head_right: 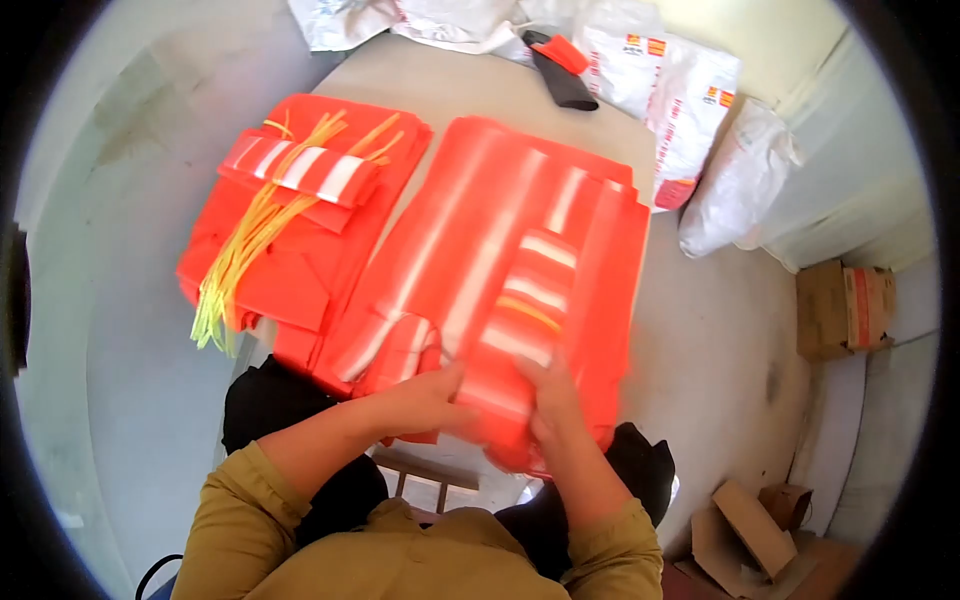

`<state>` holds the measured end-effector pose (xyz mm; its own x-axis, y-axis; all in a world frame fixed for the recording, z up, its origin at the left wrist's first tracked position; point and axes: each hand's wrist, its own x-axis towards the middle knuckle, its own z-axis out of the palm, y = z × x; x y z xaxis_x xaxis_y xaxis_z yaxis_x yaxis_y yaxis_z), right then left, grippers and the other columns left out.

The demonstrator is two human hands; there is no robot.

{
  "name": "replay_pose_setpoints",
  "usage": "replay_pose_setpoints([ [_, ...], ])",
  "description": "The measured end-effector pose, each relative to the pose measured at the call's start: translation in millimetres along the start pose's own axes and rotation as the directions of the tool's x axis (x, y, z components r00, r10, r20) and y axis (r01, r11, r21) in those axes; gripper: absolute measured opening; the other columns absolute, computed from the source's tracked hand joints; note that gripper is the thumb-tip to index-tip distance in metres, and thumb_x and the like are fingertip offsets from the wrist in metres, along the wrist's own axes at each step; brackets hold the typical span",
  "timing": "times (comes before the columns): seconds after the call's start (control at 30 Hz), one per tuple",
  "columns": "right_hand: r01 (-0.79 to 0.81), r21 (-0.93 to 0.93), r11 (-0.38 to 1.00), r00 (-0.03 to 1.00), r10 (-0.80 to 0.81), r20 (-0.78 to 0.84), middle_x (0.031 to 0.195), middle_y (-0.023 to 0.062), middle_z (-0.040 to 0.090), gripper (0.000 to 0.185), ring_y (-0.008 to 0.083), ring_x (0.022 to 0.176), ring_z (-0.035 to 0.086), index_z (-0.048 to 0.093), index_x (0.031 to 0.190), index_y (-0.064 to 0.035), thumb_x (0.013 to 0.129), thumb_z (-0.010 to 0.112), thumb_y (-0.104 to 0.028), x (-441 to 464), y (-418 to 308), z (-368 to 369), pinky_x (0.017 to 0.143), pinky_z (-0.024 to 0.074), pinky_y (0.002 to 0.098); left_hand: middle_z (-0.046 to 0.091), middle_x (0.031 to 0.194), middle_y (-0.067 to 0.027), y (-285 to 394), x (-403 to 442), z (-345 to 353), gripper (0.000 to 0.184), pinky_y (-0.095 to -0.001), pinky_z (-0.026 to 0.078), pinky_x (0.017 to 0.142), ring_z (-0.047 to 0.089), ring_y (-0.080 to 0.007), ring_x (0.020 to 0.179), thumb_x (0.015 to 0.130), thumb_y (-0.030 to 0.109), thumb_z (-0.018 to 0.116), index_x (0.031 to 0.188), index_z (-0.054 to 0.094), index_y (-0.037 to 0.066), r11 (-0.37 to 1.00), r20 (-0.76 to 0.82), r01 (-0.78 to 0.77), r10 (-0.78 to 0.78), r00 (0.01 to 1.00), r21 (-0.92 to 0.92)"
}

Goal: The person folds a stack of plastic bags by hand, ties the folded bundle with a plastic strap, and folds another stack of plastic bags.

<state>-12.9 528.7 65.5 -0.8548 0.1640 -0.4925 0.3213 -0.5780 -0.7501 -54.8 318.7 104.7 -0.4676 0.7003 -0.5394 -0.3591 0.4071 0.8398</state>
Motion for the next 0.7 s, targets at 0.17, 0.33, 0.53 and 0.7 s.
replay_pose_setpoints([
  [0.17, -0.018, -0.017, 1.000, 1.000, 0.018, 0.019, 0.143, 0.0142, 0.055, 0.065, 0.0268, 0.127, 0.058, 0.041, 0.150, -0.0025, 0.091, 0.068, 0.001, -4.7, 6.6, -3.7, 0.108, 0.0515, 0.0417, 0.064, 0.128, -0.0249, -13.0, 9.2, 2.6, 0.070, -0.0417, 0.048, 0.103, 0.062, -0.0345, 0.123, 0.092, 0.028, 0.071, 0.145, 0.041, -0.007, 0.998, -0.099, -0.035, 0.041, 0.994, 0.060],
  [0.33, -0.006, -0.066, 0.998, 1.000, 0.005, -0.012, 0.140, 0.0149, 0.056, 0.068, 0.0273, 0.125, 0.059, 0.040, 0.151, -0.0022, 0.089, 0.068, 0.003, -9.9, 7.0, -7.2, 0.105, 0.0529, 0.0416, 0.062, 0.121, -0.0239, -18.4, 20.6, 3.8, 0.076, -0.0384, 0.051, 0.094, 0.062, -0.0282, 0.112, 0.091, 0.033, 0.071, 0.146, 0.039, -0.009, 0.988, -0.061, 0.011, -0.001, 0.998, 0.154],
  [0.53, -0.052, -0.035, 0.998, 0.999, 0.053, 0.014, 0.139, 0.0148, 0.056, 0.071, 0.0279, 0.124, 0.059, 0.039, 0.151, -0.0019, 0.087, 0.066, 0.007, -18.6, -1.2, -2.6, 0.103, 0.0534, 0.0413, 0.063, 0.130, -0.0193, -21.4, 27.6, 7.8, 0.078, -0.0374, 0.053, 0.095, 0.064, -0.0250, 0.116, 0.096, 0.043, 0.070, 0.149, 0.040, -0.006, 0.982, -0.236, -0.059, 0.016, 0.972, -0.178],
  [0.7, -0.067, -0.191, 0.979, 0.982, 0.098, 0.160, 0.139, 0.0126, 0.056, 0.075, 0.0257, 0.127, 0.056, 0.038, 0.153, -0.0020, 0.085, 0.069, 0.006, -33.1, 2.4, 4.8, 0.106, 0.0503, 0.0402, 0.063, 0.130, -0.0148, -23.4, 38.6, 0.9, 0.057, -0.0349, 0.054, 0.096, 0.064, -0.0190, 0.115, 0.100, 0.028, 0.069, 0.143, 0.048, -0.002, 0.736, -0.248, -0.273, 0.146, 0.958, -0.620],
])
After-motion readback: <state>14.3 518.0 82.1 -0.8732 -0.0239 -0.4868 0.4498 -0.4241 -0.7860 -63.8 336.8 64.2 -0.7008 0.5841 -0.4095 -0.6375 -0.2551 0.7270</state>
